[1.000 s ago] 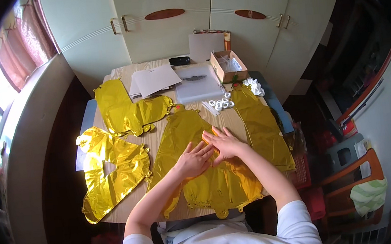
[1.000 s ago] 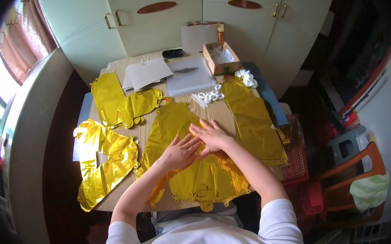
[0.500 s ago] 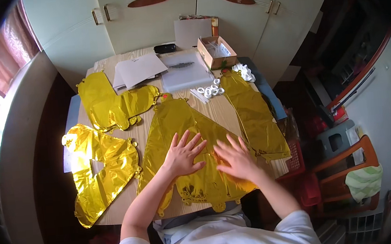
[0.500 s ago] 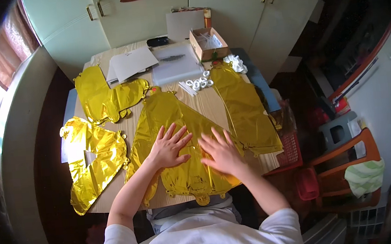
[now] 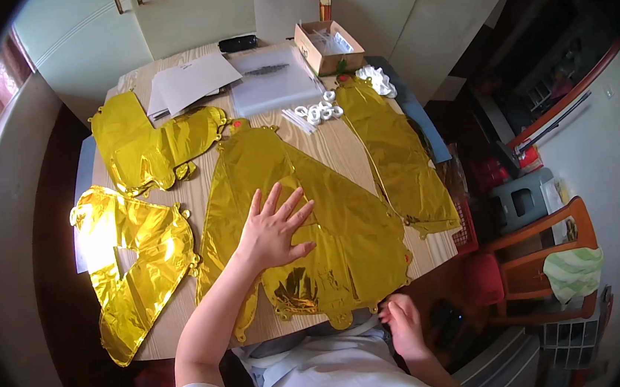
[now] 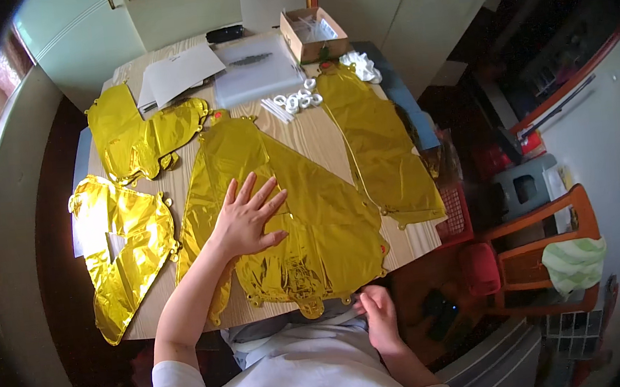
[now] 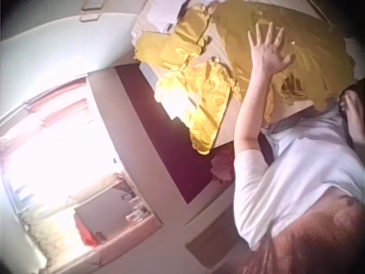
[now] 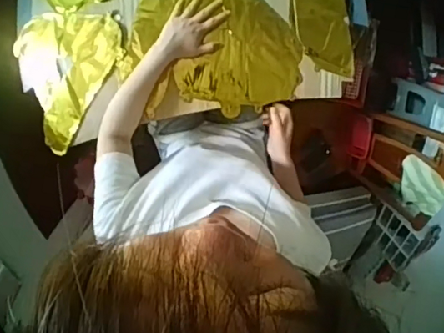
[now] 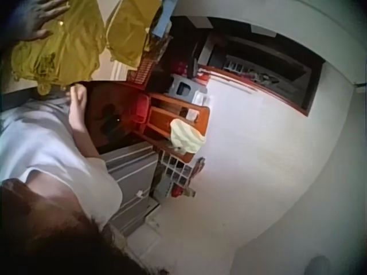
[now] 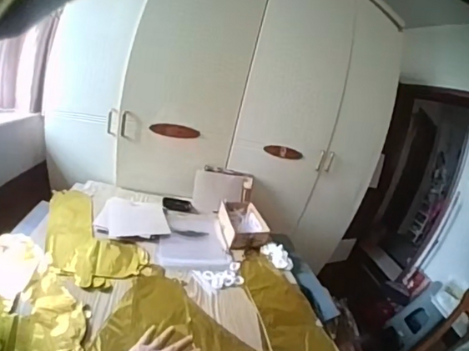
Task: Organizing and folding gold foil letter balloons on a table.
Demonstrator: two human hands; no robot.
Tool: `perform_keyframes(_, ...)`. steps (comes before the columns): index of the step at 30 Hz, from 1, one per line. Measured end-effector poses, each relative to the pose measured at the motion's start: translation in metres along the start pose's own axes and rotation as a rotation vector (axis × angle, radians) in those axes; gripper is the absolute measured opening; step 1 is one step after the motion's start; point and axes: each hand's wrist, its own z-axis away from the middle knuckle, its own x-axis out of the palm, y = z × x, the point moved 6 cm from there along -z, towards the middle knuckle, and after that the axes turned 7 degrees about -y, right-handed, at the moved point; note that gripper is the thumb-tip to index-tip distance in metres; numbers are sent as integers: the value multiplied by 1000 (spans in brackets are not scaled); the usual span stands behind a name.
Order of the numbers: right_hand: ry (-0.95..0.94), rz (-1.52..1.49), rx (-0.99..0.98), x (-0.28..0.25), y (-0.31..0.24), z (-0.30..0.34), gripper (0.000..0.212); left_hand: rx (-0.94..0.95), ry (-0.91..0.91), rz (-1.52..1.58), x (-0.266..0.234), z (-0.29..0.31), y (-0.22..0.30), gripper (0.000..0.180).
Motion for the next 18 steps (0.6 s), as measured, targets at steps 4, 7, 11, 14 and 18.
perform_keyframes(4, -62, -27, 142, 28, -1, 3, 16, 1, 1, 1, -2, -1, 0, 77)
perform_keyframes(7, -51, -24, 115, 38, -14, -2, 10, -4, -6, -9, -4, -1, 1, 76)
perform_keyframes(11, 51, 270, -226, 42, -23, -13, 6, 3, 8, 6, -4, -2, 1, 76)
perform_keyframes(14, -34, 739, -575, 73, -53, -1, 14, -6, 21, 1, -2, 0, -1, 77)
perform_keyframes(18, -275, 1019, -879, 111, -60, 2, 22, -19, 36, 21, 7, -1, -4, 60)
